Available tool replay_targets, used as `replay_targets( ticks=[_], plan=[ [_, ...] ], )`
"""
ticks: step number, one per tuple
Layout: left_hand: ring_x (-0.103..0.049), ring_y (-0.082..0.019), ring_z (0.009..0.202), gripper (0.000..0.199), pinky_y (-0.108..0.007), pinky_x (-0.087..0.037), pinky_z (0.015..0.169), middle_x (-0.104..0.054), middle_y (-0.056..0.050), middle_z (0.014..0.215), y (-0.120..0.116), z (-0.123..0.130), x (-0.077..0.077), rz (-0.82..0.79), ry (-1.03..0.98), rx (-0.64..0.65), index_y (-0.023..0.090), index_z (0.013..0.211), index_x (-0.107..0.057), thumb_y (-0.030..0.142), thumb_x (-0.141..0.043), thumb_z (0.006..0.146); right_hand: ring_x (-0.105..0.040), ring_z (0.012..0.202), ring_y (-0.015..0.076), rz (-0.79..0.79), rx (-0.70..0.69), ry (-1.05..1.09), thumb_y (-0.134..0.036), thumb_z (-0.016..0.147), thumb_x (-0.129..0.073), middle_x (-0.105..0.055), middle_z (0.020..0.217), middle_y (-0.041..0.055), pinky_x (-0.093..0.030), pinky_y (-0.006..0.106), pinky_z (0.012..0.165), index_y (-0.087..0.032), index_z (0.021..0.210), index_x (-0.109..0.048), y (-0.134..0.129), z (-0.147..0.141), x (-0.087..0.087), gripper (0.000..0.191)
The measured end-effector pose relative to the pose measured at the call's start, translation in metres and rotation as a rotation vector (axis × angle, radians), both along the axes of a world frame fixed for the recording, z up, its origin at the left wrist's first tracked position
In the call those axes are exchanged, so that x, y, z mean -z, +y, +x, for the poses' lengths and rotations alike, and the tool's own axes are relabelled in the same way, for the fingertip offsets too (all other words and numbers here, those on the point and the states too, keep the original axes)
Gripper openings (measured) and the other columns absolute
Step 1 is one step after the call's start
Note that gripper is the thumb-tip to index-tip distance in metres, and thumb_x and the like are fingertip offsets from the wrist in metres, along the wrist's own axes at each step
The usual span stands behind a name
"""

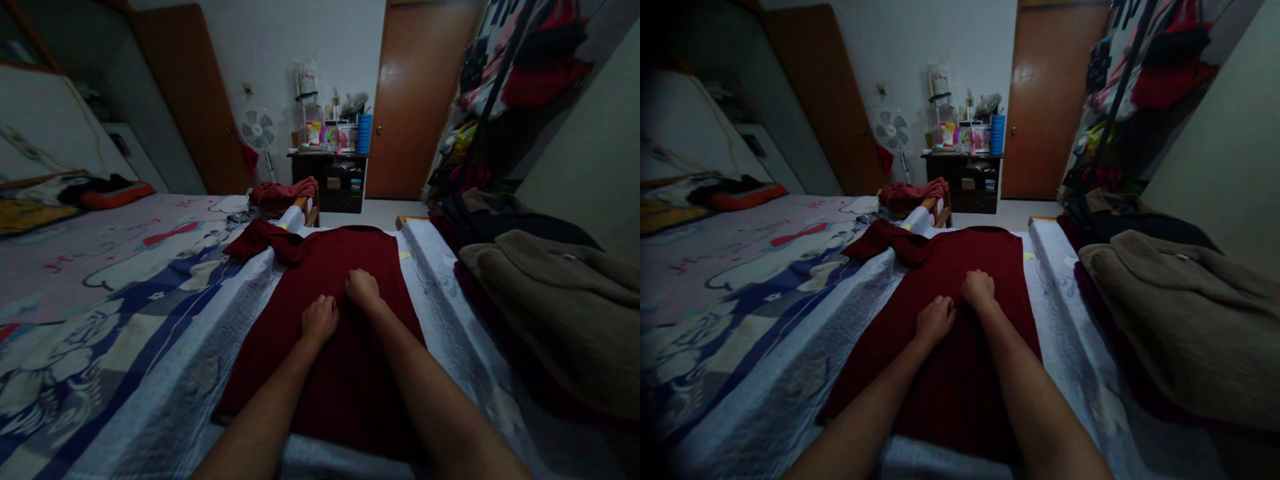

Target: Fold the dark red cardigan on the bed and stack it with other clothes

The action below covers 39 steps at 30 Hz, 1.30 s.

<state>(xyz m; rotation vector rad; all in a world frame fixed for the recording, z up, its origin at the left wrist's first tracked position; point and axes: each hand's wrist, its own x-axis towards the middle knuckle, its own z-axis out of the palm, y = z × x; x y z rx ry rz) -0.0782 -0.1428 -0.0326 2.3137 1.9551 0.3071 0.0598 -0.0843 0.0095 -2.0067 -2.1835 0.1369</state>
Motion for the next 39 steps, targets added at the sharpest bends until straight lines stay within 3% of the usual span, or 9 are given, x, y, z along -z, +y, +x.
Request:
replay_targets(
  ticks=[4,7,10,15,20,23,27,34,39],
  plan=[
    [-0.059,-0.018,0.093,0.012,-0.028,-0.044,0.078,-0.059,-0.004,0.1,-0.004,0.002,0.005,0.051,-0.006,-0.012,0.023,0.099,-0.055,0.027,-0.047,0.091,-0.052,0.118,0.0262,0.172,0.051,0.085,-0.025,0.092,-0.044,-0.057,0.128,0.0171,-0.037,0.036,0.098,-0.012,0.118,-0.06,0.012,-0.002,0.029,0.034],
    [-0.06,-0.018,0.091,0.011,-0.028,-0.044,0.077,-0.059,-0.003,0.099,-0.005,0.001,0.006,0.04,-0.025,0.002,0.024,0.097,-0.055,0.027,-0.046,0.091,-0.044,0.127,0.0256,0.214,0.012,0.133,-0.025,0.091,-0.045,-0.059,0.126,0.0153,-0.028,0.037,0.107,-0.012,0.117,-0.06,0.013,0.001,0.052,0.033],
    [-0.06,-0.017,0.09,0.012,-0.028,-0.045,0.078,-0.06,-0.003,0.098,-0.002,0.0,0.008,0.018,-0.059,-0.009,0.025,0.095,-0.056,0.027,-0.046,0.091,-0.042,0.128,0.0257,0.223,-0.009,0.171,-0.025,0.091,-0.046,-0.061,0.123,0.0135,-0.026,0.038,0.109,-0.013,0.115,-0.061,0.015,0.003,0.063,0.031],
    [-0.06,-0.017,0.097,0.02,-0.029,-0.047,0.087,-0.06,-0.005,0.109,0.021,-0.011,-0.006,0.049,-0.237,-0.036,0.024,0.106,-0.058,0.027,-0.049,0.088,-0.041,0.13,0.0259,0.241,-0.004,0.207,-0.024,0.089,-0.046,-0.06,0.127,0.0124,-0.024,0.038,0.11,-0.013,0.117,-0.061,0.019,0.004,0.067,0.034],
    [-0.034,-0.033,0.135,0.037,-0.052,-0.025,0.112,-0.037,-0.015,0.147,0.059,-0.042,-0.043,0.388,-0.09,-0.389,0.019,0.12,-0.057,0.025,-0.054,0.083,-0.042,0.129,0.0264,0.255,-0.014,0.214,-0.024,0.089,-0.046,-0.061,0.126,0.0132,-0.025,0.039,0.11,-0.012,0.117,-0.062,0.021,0.005,0.071,0.035],
    [-0.02,-0.036,0.142,0.044,-0.06,-0.014,0.113,-0.024,-0.019,0.155,0.074,-0.058,-0.056,0.415,0.039,-0.47,0.016,0.124,-0.055,0.024,-0.055,0.081,-0.043,0.129,0.0261,0.261,-0.02,0.219,-0.025,0.089,-0.046,-0.061,0.126,0.0135,-0.025,0.039,0.11,-0.012,0.116,-0.062,0.022,0.006,0.072,0.035],
    [-0.01,-0.037,0.146,0.051,-0.061,-0.016,0.112,-0.018,-0.02,0.158,0.088,-0.068,-0.054,0.386,0.127,-0.517,0.014,0.127,-0.053,0.026,-0.058,0.077,-0.043,0.128,0.0262,0.265,-0.019,0.23,-0.025,0.088,-0.046,-0.061,0.125,0.0129,-0.026,0.04,0.109,-0.014,0.114,-0.063,0.023,0.007,0.072,0.033],
    [-0.006,-0.038,0.146,0.055,-0.063,-0.011,0.113,-0.023,-0.022,0.156,0.111,-0.078,-0.053,0.368,0.215,-0.611,0.01,0.125,-0.055,0.029,-0.058,0.074,-0.043,0.129,0.0256,0.253,-0.019,0.229,-0.023,0.088,-0.045,-0.06,0.126,0.0128,-0.025,0.04,0.11,-0.015,0.113,-0.062,0.021,0.006,0.068,0.031],
    [-0.008,-0.036,0.146,0.063,-0.064,-0.007,0.113,-0.031,-0.018,0.154,0.115,-0.077,-0.057,0.341,0.225,-0.552,0.008,0.135,-0.048,0.026,-0.052,0.075,-0.043,0.129,0.0252,0.234,-0.025,0.227,-0.022,0.089,-0.045,-0.06,0.127,0.0131,-0.025,0.04,0.11,-0.015,0.112,-0.062,0.02,0.005,0.064,0.03]
  ],
)
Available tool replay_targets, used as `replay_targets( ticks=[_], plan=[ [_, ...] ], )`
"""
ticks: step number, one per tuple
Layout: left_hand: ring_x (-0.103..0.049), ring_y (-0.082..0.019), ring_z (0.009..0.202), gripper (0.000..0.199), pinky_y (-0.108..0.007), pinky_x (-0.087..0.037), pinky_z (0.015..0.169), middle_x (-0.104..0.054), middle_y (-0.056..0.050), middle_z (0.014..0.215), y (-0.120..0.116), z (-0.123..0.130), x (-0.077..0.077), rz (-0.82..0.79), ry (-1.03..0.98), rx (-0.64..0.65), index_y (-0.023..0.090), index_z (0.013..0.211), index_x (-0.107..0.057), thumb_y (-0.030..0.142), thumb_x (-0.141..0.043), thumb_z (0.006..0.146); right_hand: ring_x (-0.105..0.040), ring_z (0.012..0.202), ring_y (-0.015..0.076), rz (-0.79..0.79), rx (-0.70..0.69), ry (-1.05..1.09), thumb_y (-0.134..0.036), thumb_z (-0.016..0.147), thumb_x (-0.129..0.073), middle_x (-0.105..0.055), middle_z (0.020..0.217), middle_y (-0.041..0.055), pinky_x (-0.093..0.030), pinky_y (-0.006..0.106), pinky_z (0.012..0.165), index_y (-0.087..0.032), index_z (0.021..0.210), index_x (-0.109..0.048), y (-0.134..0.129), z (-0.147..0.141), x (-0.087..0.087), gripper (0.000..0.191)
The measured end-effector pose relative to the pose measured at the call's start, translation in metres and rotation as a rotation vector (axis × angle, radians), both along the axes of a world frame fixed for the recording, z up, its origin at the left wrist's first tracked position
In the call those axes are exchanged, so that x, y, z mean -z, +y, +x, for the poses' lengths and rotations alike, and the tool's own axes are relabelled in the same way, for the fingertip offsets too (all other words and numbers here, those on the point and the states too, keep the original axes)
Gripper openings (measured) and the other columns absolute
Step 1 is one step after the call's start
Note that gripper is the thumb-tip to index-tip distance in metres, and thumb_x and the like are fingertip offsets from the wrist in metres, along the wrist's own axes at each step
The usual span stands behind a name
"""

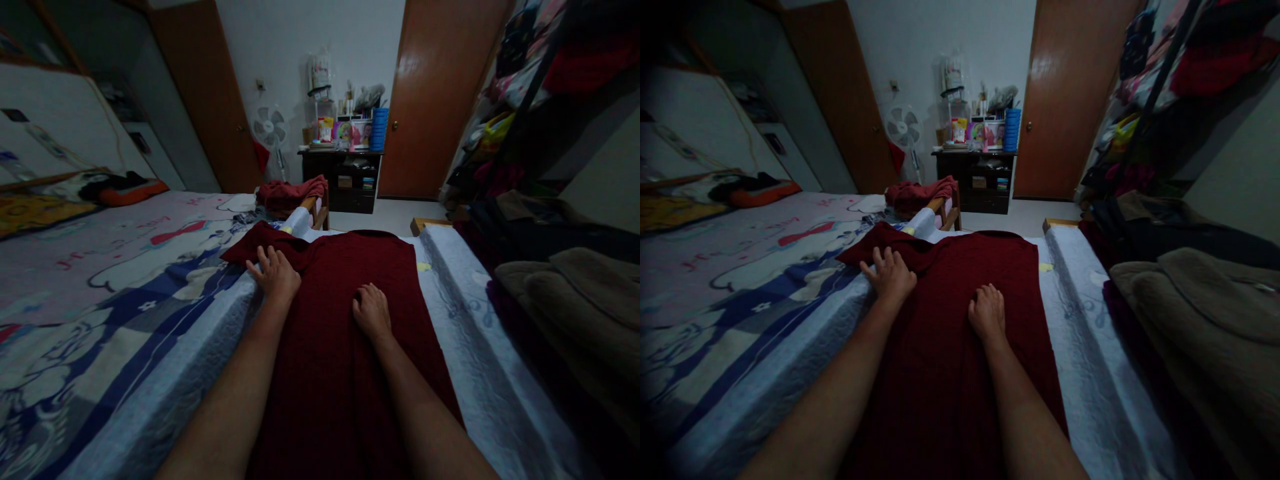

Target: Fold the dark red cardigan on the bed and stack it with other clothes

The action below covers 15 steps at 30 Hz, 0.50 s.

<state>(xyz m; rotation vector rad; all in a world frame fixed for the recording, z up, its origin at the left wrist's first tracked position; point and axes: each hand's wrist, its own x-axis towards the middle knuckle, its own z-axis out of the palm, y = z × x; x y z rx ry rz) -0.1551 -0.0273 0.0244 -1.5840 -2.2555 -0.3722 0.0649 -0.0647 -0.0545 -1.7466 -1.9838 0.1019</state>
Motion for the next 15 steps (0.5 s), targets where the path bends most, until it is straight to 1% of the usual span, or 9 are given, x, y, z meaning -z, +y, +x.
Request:
replay_targets(
  ticks=[2,7,10,13,15],
  plan=[
    [-0.008,-0.036,0.146,0.065,-0.065,-0.007,0.113,-0.031,-0.016,0.154,0.0,0.0,-0.001,-0.001,-0.007,0.013,0.009,0.138,-0.045,0.027,-0.052,0.076,-0.043,0.129,0.0255,-0.004,-0.003,-0.001,-0.022,0.089,-0.046,-0.06,0.127,0.0132,-0.025,0.041,0.11,-0.015,0.113,-0.062,0.0,0.0,0.0,0.03],
    [-0.012,-0.038,0.145,0.059,-0.063,-0.011,0.113,-0.03,-0.017,0.154,0.007,-0.012,-0.007,-0.041,-0.021,-0.02,0.014,0.132,-0.052,0.029,-0.057,0.075,-0.042,0.13,0.0259,-0.004,-0.012,-0.001,-0.023,0.089,-0.045,-0.06,0.127,0.0129,-0.024,0.041,0.111,-0.014,0.116,-0.062,0.0,0.001,0.002,0.033],
    [-0.017,-0.037,0.144,0.063,-0.064,-0.011,0.112,-0.035,-0.019,0.151,0.01,-0.016,-0.013,-0.042,-0.016,0.0,0.01,0.138,-0.045,0.026,-0.053,0.078,-0.043,0.129,0.0264,0.003,-0.012,-0.004,-0.022,0.089,-0.046,-0.061,0.126,0.0135,-0.025,0.042,0.111,-0.013,0.114,-0.063,0.0,0.001,0.003,0.031],
    [-0.019,-0.035,0.143,0.064,-0.066,-0.008,0.111,-0.035,-0.02,0.151,0.005,-0.007,-0.015,-0.008,0.001,0.056,0.006,0.143,-0.037,0.021,-0.047,0.081,-0.044,0.128,0.0274,0.02,-0.019,0.009,-0.022,0.087,-0.047,-0.062,0.124,0.0133,-0.026,0.042,0.11,-0.013,0.112,-0.063,0.0,0.001,0.004,0.03],
    [-0.02,-0.036,0.143,0.062,-0.066,-0.007,0.112,-0.036,-0.018,0.152,-0.004,0.006,-0.014,0.003,0.018,0.14,0.008,0.144,-0.037,0.02,-0.045,0.083,-0.044,0.128,0.0279,0.039,-0.023,0.033,-0.021,0.087,-0.047,-0.063,0.123,0.0131,-0.026,0.043,0.11,-0.013,0.111,-0.063,0.001,0.001,0.005,0.03]
  ],
)
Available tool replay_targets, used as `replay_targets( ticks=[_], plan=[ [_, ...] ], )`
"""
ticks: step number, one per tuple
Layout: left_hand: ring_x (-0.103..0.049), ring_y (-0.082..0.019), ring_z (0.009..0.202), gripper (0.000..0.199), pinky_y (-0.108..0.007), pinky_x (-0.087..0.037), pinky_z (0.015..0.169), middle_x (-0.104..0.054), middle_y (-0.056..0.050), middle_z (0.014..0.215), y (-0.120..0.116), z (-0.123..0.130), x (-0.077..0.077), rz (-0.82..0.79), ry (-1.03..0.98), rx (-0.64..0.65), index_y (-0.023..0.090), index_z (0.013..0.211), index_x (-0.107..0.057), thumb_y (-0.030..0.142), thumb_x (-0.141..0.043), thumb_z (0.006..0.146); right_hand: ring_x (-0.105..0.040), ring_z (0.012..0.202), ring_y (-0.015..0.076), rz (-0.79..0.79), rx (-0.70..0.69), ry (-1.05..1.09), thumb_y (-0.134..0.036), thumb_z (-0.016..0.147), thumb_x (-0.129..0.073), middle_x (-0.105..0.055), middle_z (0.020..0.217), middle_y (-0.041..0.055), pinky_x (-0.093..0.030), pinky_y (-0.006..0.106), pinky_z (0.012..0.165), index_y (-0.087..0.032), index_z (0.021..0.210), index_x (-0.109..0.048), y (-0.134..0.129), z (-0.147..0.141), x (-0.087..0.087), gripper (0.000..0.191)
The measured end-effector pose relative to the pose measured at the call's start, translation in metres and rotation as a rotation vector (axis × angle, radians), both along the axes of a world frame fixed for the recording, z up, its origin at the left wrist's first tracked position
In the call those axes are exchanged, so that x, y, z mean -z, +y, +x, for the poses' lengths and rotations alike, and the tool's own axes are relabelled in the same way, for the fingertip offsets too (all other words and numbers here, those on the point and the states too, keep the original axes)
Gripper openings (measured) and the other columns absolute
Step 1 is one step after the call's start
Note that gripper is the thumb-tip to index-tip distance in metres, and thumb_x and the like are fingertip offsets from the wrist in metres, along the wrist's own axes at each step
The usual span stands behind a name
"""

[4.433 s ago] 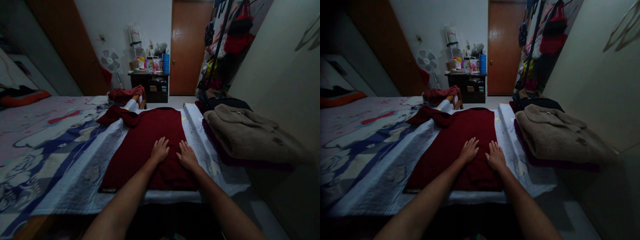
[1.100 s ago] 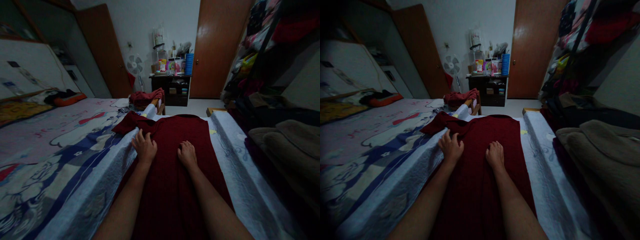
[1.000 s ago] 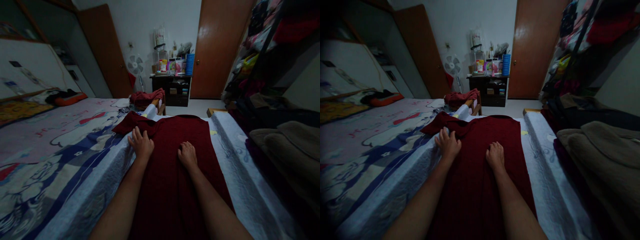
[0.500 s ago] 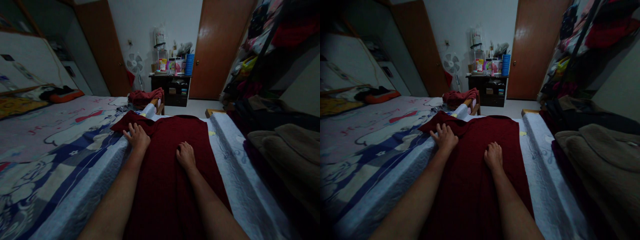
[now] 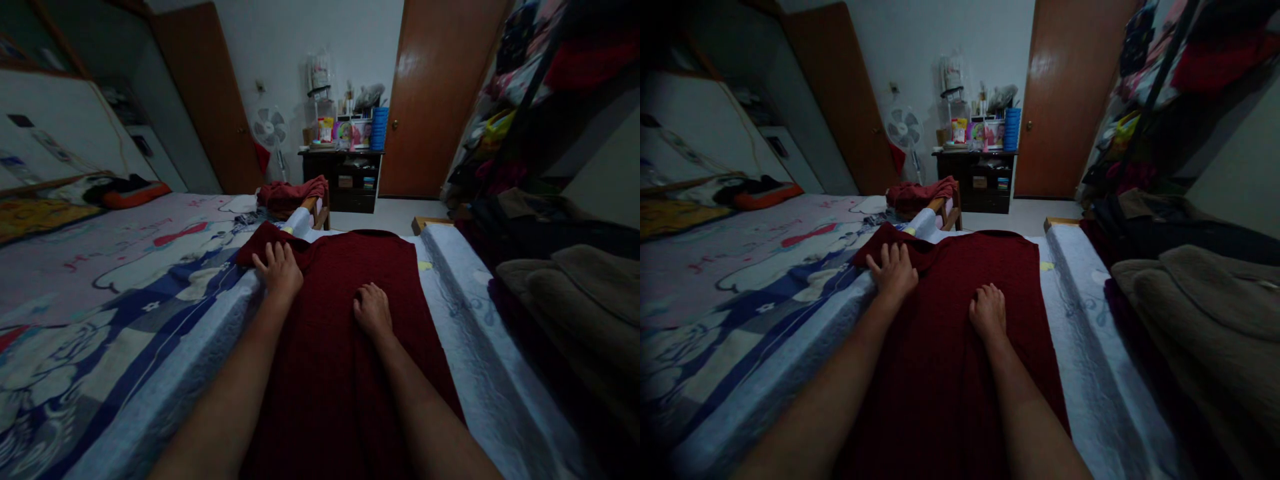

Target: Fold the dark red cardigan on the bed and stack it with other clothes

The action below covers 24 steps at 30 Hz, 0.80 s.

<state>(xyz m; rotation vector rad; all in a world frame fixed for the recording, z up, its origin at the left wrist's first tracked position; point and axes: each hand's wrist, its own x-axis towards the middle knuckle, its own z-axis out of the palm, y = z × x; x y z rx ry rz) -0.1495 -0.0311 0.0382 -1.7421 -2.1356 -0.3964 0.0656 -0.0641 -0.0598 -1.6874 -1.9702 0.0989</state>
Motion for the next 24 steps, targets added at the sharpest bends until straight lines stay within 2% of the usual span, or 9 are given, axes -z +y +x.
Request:
replay_targets(
  ticks=[4,8,11,14,16,19,21,24],
  plan=[
    [-0.031,-0.036,0.138,0.062,-0.061,-0.009,0.114,-0.032,-0.014,0.155,-0.028,0.035,0.012,-0.031,-0.006,0.243,0.013,0.146,-0.036,0.019,-0.044,0.085,-0.046,0.127,0.0281,0.055,-0.013,0.112,-0.02,0.086,-0.046,-0.064,0.12,0.0129,-0.024,0.048,0.112,-0.013,0.114,-0.061,0.003,0.0,0.003,0.033],
    [-0.039,-0.028,0.135,0.064,-0.055,-0.012,0.116,-0.026,-0.013,0.158,-0.057,0.066,0.032,-0.13,-0.115,0.524,0.017,0.149,-0.03,0.014,-0.041,0.085,-0.052,0.122,0.0258,0.104,-0.099,0.372,-0.028,0.088,-0.043,-0.062,0.125,0.0137,-0.026,0.049,0.113,-0.013,0.126,-0.055,0.007,0.002,0.002,0.043],
    [-0.035,-0.022,0.139,0.075,-0.052,-0.017,0.117,-0.025,-0.01,0.158,-0.072,0.08,0.046,-0.271,-0.286,0.711,0.02,0.152,-0.018,0.009,-0.042,0.081,-0.056,0.12,0.0232,0.033,-0.187,0.612,-0.035,0.091,-0.036,-0.061,0.129,0.0123,-0.035,0.044,0.109,-0.016,0.13,-0.052,0.008,0.005,-0.002,0.047],
    [-0.028,-0.017,0.143,0.084,-0.046,-0.024,0.115,-0.026,-0.01,0.158,-0.081,0.08,0.054,-0.362,-0.465,0.796,0.02,0.153,-0.001,0.01,-0.042,0.08,-0.052,0.126,0.0244,-0.03,-0.198,0.735,-0.044,0.091,-0.038,-0.056,0.136,0.013,-0.038,0.042,0.108,-0.016,0.133,-0.05,0.006,0.006,-0.005,0.052],
    [-0.029,-0.017,0.142,0.082,-0.044,-0.025,0.115,-0.028,-0.01,0.157,-0.084,0.071,0.053,-0.359,-0.503,0.765,0.019,0.153,-0.001,0.011,-0.043,0.082,-0.052,0.125,0.0266,-0.05,-0.19,0.74,-0.049,0.085,-0.05,-0.056,0.135,0.0139,-0.039,0.043,0.107,-0.016,0.136,-0.047,0.005,0.005,-0.006,0.061],
    [-0.035,-0.02,0.139,0.066,-0.043,-0.026,0.115,-0.036,-0.01,0.152,-0.089,0.045,0.047,-0.332,-0.404,0.586,0.019,0.149,-0.023,0.015,-0.043,0.086,-0.056,0.119,0.0281,-0.04,-0.187,0.708,-0.044,0.075,-0.063,-0.059,0.13,0.0149,-0.042,0.045,0.104,-0.015,0.137,-0.045,0.005,0.004,-0.003,0.071],
    [-0.038,-0.024,0.136,0.056,-0.043,-0.028,0.113,-0.041,-0.013,0.149,-0.095,0.023,0.041,-0.323,-0.286,0.407,0.017,0.143,-0.036,0.017,-0.044,0.088,-0.058,0.116,0.0265,-0.024,-0.195,0.715,-0.038,0.076,-0.062,-0.061,0.127,0.0137,-0.043,0.044,0.103,-0.016,0.134,-0.047,0.007,0.003,0.0,0.064],
    [-0.048,-0.028,0.127,0.051,-0.041,-0.036,0.105,-0.045,-0.017,0.143,-0.109,-0.008,0.035,-0.377,-0.155,0.167,0.015,0.138,-0.043,0.019,-0.046,0.088,-0.059,0.113,0.024,-0.004,-0.186,0.797,-0.033,0.079,-0.056,-0.063,0.123,0.0115,-0.043,0.042,0.103,-0.017,0.128,-0.052,0.009,0.004,0.003,0.052]
  ],
)
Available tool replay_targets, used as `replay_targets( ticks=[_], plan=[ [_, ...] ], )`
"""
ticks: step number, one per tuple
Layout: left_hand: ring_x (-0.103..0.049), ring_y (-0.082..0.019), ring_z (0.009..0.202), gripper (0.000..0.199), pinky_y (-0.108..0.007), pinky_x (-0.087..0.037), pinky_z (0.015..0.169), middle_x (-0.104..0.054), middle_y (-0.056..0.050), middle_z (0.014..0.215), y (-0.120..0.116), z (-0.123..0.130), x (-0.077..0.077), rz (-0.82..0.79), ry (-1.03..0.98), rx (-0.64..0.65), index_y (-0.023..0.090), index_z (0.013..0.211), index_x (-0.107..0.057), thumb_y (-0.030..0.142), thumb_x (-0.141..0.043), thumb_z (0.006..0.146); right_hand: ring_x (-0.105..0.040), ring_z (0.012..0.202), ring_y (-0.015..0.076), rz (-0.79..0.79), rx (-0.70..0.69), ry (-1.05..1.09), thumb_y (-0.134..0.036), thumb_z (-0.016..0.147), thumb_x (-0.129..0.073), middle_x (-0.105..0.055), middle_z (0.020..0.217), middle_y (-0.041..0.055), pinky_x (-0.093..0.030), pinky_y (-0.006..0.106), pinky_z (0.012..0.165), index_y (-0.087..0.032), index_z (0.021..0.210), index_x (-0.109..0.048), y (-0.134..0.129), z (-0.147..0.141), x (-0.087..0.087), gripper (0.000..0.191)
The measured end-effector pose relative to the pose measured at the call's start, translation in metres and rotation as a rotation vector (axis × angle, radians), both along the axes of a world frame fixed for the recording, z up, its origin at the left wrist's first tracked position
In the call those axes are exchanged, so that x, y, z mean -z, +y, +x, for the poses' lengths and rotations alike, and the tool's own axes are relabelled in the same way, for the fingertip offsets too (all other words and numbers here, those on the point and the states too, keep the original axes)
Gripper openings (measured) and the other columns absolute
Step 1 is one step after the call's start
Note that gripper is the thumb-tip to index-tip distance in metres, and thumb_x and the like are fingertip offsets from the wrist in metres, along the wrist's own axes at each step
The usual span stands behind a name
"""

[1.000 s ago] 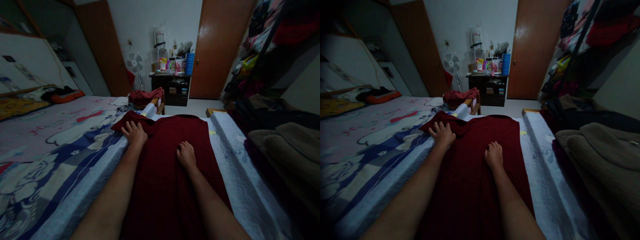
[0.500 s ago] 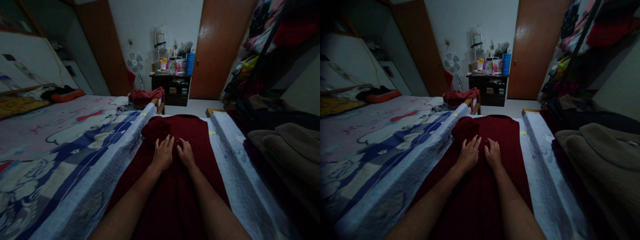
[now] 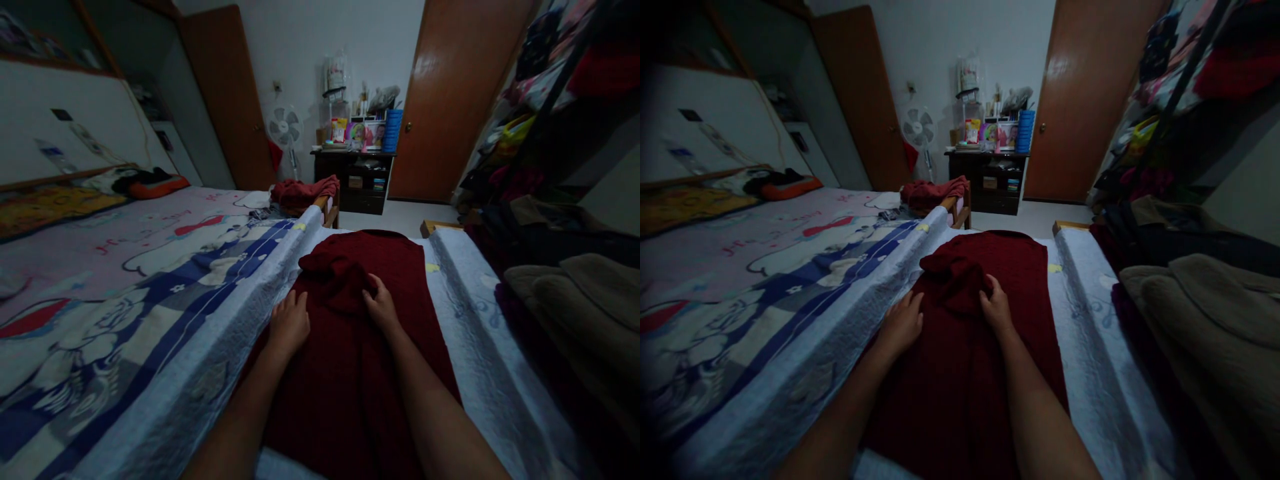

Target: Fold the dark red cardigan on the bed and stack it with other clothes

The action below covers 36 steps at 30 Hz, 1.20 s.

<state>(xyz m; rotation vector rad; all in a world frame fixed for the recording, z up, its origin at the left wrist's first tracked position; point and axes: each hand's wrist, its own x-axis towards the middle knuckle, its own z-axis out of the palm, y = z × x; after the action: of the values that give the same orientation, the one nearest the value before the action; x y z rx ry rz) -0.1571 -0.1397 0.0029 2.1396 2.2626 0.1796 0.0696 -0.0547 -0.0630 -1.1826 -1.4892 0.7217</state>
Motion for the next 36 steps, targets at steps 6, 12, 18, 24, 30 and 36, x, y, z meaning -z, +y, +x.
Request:
replay_targets(
  ticks=[6,12,18,24,30,36],
  plan=[
    [-0.06,-0.026,0.108,0.043,-0.037,-0.044,0.091,-0.057,-0.016,0.127,-0.021,-0.029,0.001,-0.098,0.077,-0.119,0.015,0.133,-0.046,0.019,-0.037,0.091,-0.061,0.106,0.0228,-0.023,0.139,0.264,-0.034,0.074,-0.059,-0.065,0.114,0.0087,-0.045,0.041,0.1,-0.017,0.118,-0.058,0.005,0.0,-0.016,0.046],
    [-0.061,-0.028,0.107,0.048,-0.039,-0.044,0.089,-0.064,-0.014,0.117,-0.028,-0.032,-0.003,-0.123,0.095,-0.144,0.016,0.134,-0.042,0.022,-0.048,0.087,-0.065,0.084,0.0159,-0.178,0.2,0.644,-0.025,0.062,-0.069,-0.069,0.093,-0.0008,-0.054,0.031,0.082,-0.021,0.106,-0.061,0.007,0.019,-0.053,0.045],
    [-0.065,-0.026,0.101,0.035,-0.035,-0.046,0.082,-0.069,-0.012,0.108,-0.05,-0.035,-0.025,-0.138,0.053,-0.13,0.016,0.122,-0.049,0.022,-0.049,0.087,-0.066,0.073,0.0154,-0.168,0.213,0.805,-0.021,0.058,-0.071,-0.07,0.081,-0.0021,-0.057,0.03,0.072,-0.019,0.094,-0.061,-0.013,0.076,-0.076,0.038],
    [-0.067,-0.024,0.099,0.023,-0.031,-0.047,0.079,-0.07,-0.01,0.105,-0.074,-0.023,-0.039,-0.196,-0.076,-0.02,0.02,0.107,-0.056,0.021,-0.053,0.084,-0.062,0.061,0.0143,-0.184,0.349,0.6,-0.02,0.052,-0.07,-0.067,0.072,-0.0024,-0.052,0.024,0.054,-0.018,0.088,-0.065,-0.038,0.114,-0.082,0.037],
    [-0.062,-0.018,0.111,0.035,-0.027,-0.043,0.095,-0.067,-0.007,0.12,-0.084,0.008,-0.037,-0.142,-0.351,0.168,0.02,0.116,-0.055,0.013,-0.053,0.082,-0.059,0.059,0.0143,-0.061,0.416,0.459,-0.022,0.053,-0.059,-0.065,0.07,-0.0013,-0.048,0.024,0.052,-0.018,0.084,-0.067,-0.051,0.121,-0.107,0.033],
    [-0.056,-0.019,0.118,0.053,-0.027,-0.04,0.103,-0.061,-0.01,0.128,-0.102,0.038,-0.015,-0.23,-0.479,0.343,0.015,0.132,-0.051,0.014,-0.053,0.079,-0.062,0.073,0.0192,-0.287,-0.102,-0.005,-0.026,0.057,-0.062,-0.07,0.079,0.0027,-0.049,0.029,0.064,-0.018,0.08,-0.072,-0.076,0.129,-0.109,0.026]
  ],
)
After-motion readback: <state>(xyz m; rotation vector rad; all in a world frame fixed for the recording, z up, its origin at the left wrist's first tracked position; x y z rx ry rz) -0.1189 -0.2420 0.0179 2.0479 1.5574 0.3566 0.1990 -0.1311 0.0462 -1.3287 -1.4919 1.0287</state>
